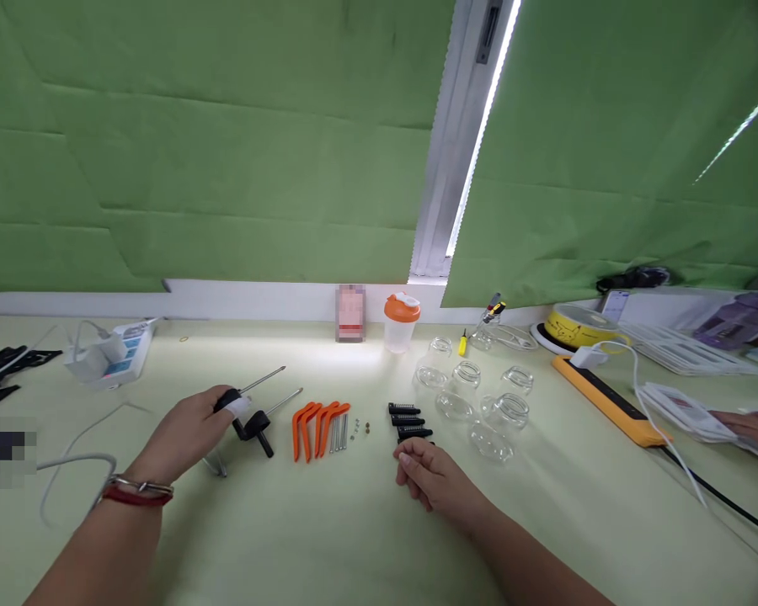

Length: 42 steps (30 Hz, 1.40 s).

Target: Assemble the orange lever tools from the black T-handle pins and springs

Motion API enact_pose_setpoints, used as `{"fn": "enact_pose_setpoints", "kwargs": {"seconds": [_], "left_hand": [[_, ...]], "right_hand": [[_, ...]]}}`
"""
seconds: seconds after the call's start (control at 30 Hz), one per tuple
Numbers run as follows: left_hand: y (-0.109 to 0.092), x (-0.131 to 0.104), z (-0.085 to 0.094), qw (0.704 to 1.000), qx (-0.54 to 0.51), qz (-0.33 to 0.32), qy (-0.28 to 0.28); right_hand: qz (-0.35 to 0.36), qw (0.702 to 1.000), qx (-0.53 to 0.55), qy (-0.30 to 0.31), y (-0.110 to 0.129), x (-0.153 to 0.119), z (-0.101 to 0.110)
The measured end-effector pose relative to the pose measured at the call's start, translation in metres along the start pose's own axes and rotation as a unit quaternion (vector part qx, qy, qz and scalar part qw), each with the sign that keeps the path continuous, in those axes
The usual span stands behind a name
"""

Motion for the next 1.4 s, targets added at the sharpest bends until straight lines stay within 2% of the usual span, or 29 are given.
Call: {"fn": "enact_pose_setpoints", "kwargs": {"seconds": [0.07,0.2,0.33,0.5,0.67,0.8,0.93,1.17,1.4], "left_hand": [[0.007,0.002,-0.001,0.999,0.044,0.028,0.012],[0.005,0.002,-0.012,0.993,0.094,0.055,0.036],[0.003,0.004,-0.026,0.994,0.08,0.018,0.071],[0.005,0.005,-0.036,0.994,0.078,-0.014,0.076],[0.002,0.004,-0.034,0.992,0.107,-0.017,0.062],[0.005,0.007,-0.023,0.988,0.156,0.003,-0.004],[0.018,0.012,-0.015,0.98,0.193,0.012,-0.047],[0.043,0.022,-0.024,0.976,0.217,-0.019,-0.024],[0.046,0.023,-0.026,0.967,0.252,-0.034,-0.006]], "right_hand": [[-0.001,1.0,-0.002,0.001,0.0,0.0,0.0],[0.002,1.0,-0.008,0.0,0.0,-0.001,0.0],[0.001,1.0,-0.011,0.004,-0.001,0.0,0.0],[0.004,1.0,-0.012,0.003,0.0,0.0,0.0],[0.002,1.0,-0.007,0.004,0.002,-0.002,0.0],[-0.003,1.0,-0.007,0.003,0.002,-0.002,0.0],[-0.003,1.0,-0.01,0.004,0.002,-0.002,0.0],[0.005,1.0,-0.013,0.006,0.001,-0.002,0.0],[0.007,1.0,-0.015,0.008,-0.001,-0.002,-0.001]]}}
Point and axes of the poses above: each hand's wrist, its own x-axis towards the middle knuckle, its own z-axis out of the back of the hand, y = z × x, the point moved 3 cm from there along x, towards the middle knuckle, and after that the axes turned 3 degrees about -y, right-handed, at the moved point
